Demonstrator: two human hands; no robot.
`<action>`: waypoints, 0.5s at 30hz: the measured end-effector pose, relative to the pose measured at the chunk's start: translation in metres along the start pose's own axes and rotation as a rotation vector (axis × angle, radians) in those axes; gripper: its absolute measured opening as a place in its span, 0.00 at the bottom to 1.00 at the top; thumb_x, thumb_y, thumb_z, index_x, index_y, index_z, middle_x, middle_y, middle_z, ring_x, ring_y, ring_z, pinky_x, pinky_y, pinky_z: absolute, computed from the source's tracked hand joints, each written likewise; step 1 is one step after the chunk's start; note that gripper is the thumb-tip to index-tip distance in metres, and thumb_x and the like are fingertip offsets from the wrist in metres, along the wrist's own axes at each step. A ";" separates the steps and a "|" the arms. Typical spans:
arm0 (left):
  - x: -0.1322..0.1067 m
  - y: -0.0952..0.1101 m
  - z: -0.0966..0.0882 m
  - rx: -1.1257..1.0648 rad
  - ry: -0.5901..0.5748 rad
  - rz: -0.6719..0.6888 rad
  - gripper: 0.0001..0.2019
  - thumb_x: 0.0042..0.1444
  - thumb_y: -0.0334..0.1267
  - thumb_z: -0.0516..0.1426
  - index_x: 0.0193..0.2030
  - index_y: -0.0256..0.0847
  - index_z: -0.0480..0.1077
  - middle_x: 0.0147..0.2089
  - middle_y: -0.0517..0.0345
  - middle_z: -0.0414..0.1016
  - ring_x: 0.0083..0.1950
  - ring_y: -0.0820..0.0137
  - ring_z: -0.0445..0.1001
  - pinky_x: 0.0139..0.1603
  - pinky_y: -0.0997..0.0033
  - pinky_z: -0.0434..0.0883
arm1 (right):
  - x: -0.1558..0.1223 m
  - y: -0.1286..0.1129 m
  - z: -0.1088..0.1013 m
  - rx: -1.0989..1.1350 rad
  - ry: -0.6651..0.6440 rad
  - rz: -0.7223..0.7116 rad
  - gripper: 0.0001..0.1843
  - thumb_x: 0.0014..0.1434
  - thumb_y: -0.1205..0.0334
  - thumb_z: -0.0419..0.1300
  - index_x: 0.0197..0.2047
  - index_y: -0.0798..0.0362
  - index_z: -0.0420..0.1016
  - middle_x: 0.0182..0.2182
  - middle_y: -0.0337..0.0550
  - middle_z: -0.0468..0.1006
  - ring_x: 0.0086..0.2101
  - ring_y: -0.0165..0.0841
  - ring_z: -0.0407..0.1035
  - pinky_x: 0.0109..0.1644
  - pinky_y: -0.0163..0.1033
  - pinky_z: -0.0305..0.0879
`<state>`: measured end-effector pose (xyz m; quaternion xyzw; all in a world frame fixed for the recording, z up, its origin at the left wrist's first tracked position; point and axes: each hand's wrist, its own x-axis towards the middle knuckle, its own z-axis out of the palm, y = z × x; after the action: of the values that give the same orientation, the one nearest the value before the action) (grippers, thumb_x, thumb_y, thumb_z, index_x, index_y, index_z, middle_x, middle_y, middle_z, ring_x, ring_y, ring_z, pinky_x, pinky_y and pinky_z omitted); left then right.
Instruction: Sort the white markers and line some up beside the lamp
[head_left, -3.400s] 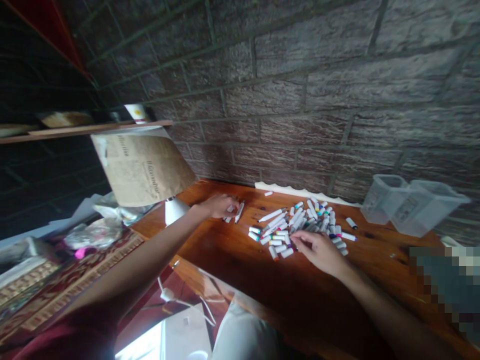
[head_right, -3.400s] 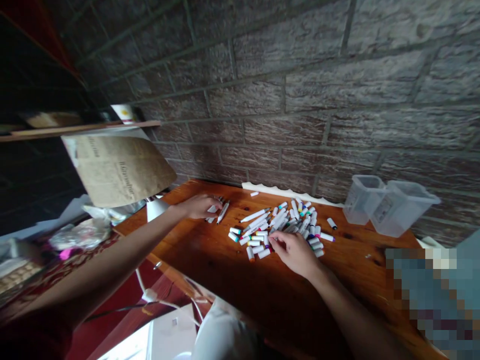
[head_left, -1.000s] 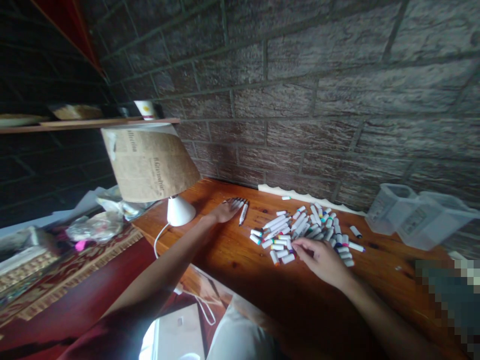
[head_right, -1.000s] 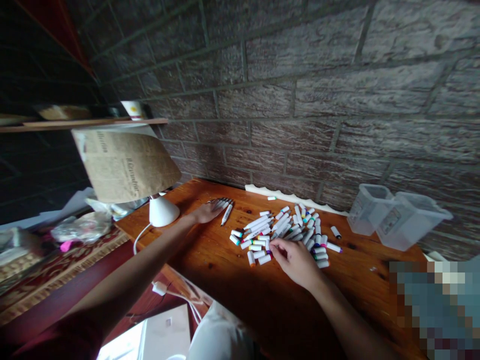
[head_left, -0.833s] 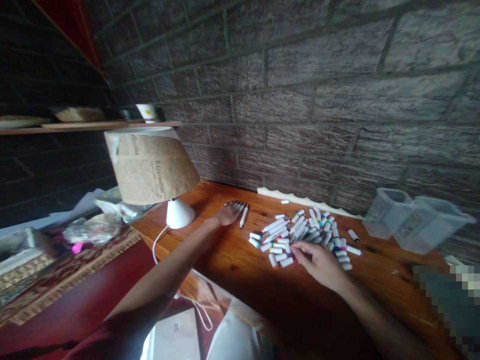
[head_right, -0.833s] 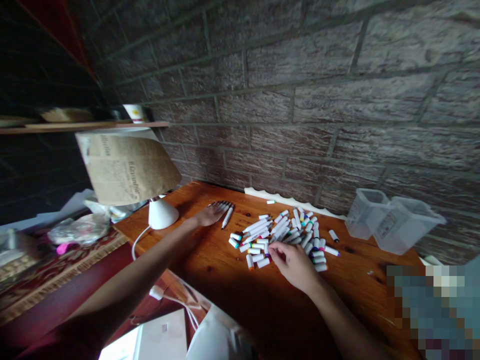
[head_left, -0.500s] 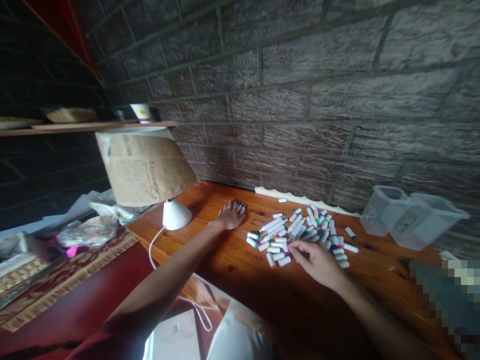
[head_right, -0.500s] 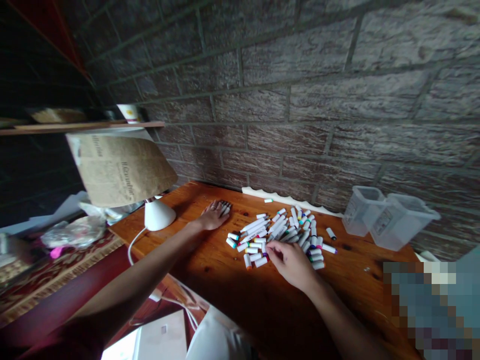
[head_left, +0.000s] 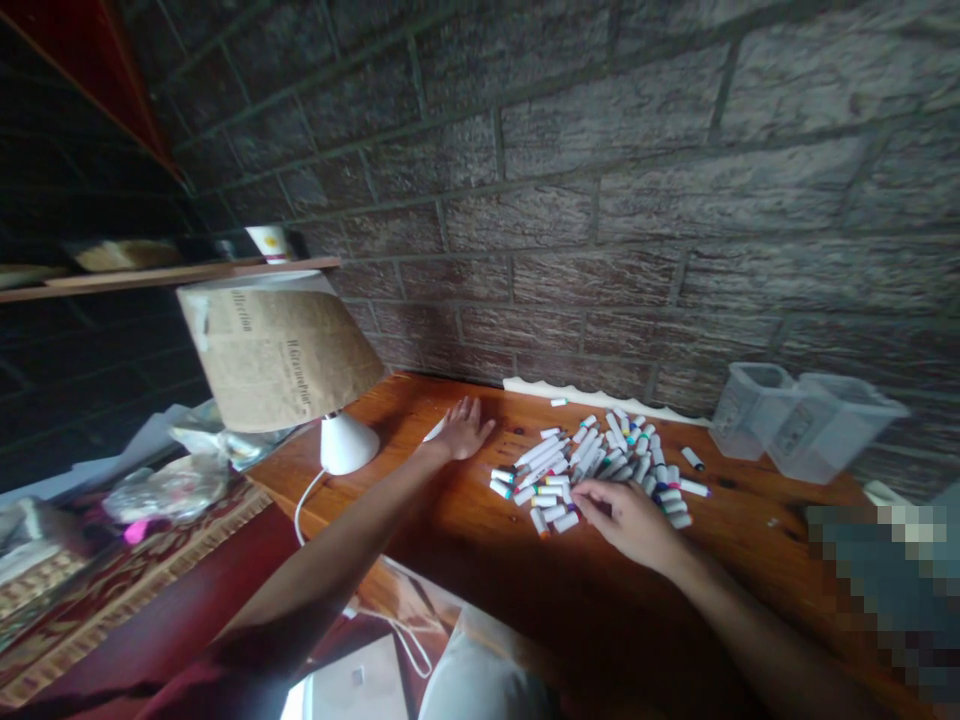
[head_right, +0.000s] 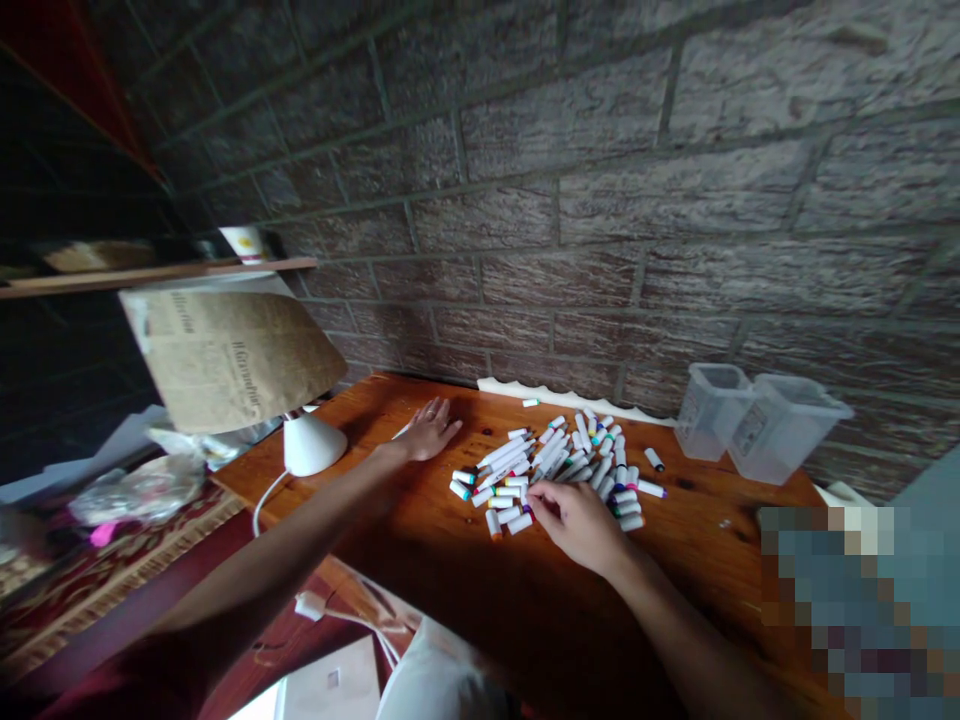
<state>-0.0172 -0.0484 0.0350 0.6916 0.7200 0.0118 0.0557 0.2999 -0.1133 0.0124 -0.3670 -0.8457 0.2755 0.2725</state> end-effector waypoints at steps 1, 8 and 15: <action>0.010 0.017 -0.002 -0.021 0.017 0.046 0.38 0.66 0.55 0.35 0.73 0.25 0.42 0.75 0.32 0.37 0.76 0.50 0.36 0.73 0.48 0.44 | 0.000 0.000 0.000 0.007 0.002 0.001 0.18 0.66 0.53 0.51 0.42 0.51 0.79 0.31 0.41 0.81 0.31 0.31 0.73 0.38 0.34 0.64; 0.079 0.126 -0.002 -0.134 0.024 0.413 0.22 0.67 0.44 0.45 0.55 0.33 0.72 0.61 0.44 0.70 0.63 0.62 0.68 0.65 0.66 0.62 | 0.003 0.008 -0.005 0.017 0.078 0.006 0.16 0.66 0.56 0.52 0.39 0.53 0.79 0.30 0.41 0.80 0.30 0.30 0.72 0.37 0.32 0.62; 0.047 0.115 0.006 -0.319 0.035 0.610 0.23 0.68 0.46 0.45 0.62 0.38 0.66 0.62 0.51 0.70 0.59 0.68 0.70 0.61 0.72 0.65 | 0.002 0.005 -0.005 -0.008 0.054 0.009 0.12 0.64 0.61 0.53 0.38 0.50 0.79 0.31 0.38 0.81 0.31 0.28 0.73 0.36 0.31 0.60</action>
<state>0.0958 0.0034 0.0369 0.8574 0.4699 0.1521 0.1447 0.3040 -0.1071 0.0126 -0.3791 -0.8375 0.2635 0.2924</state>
